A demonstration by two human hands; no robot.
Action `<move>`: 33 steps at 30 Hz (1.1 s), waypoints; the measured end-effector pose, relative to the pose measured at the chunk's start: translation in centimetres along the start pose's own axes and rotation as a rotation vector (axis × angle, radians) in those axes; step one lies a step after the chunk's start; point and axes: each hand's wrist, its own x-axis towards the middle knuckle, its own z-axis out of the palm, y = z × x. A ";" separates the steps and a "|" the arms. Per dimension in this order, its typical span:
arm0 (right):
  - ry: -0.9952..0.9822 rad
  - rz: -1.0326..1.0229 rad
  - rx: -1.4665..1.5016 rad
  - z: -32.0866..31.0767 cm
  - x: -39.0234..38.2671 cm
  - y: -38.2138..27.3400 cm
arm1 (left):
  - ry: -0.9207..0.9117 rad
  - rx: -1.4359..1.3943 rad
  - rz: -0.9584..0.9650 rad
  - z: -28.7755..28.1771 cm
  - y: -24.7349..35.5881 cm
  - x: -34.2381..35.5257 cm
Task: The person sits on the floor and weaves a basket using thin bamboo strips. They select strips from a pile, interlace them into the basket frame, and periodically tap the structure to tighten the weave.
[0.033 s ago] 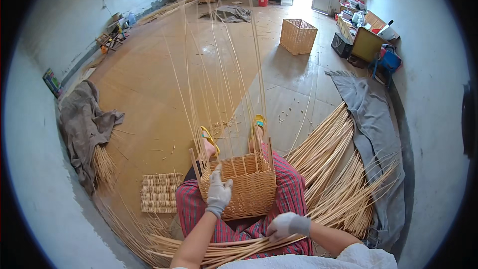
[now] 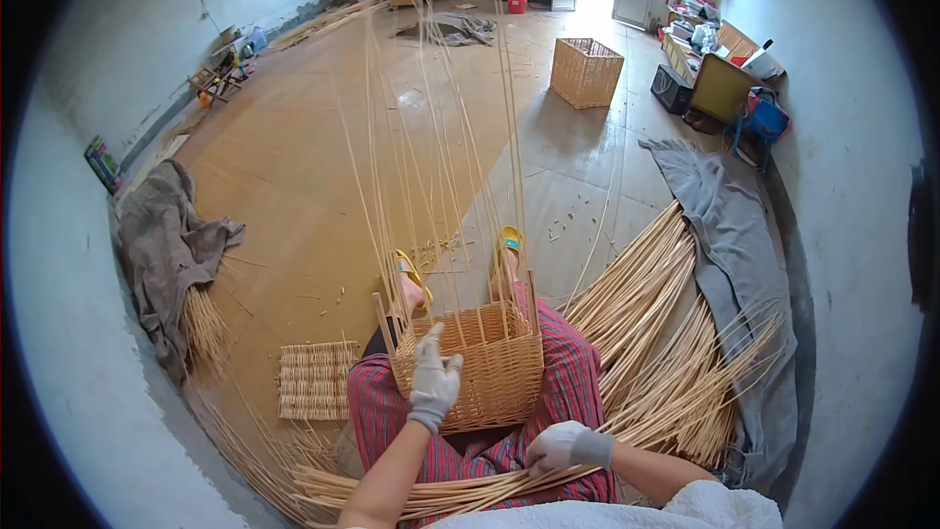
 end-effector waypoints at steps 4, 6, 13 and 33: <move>0.231 -0.035 0.086 -0.6 -1.0 -0.4 | -0.398 0.062 0.270 0.1 3.7 -1.8; 0.511 0.031 -0.082 -1.2 -0.2 0.0 | -0.538 0.181 0.484 -0.5 4.4 -2.1; 1.705 0.219 -0.265 -6.9 -2.3 4.2 | -0.353 0.555 0.269 -7.3 3.7 -1.0; 1.374 0.083 -0.052 -2.3 0.7 7.1 | -0.525 0.487 0.285 -4.3 4.3 -4.1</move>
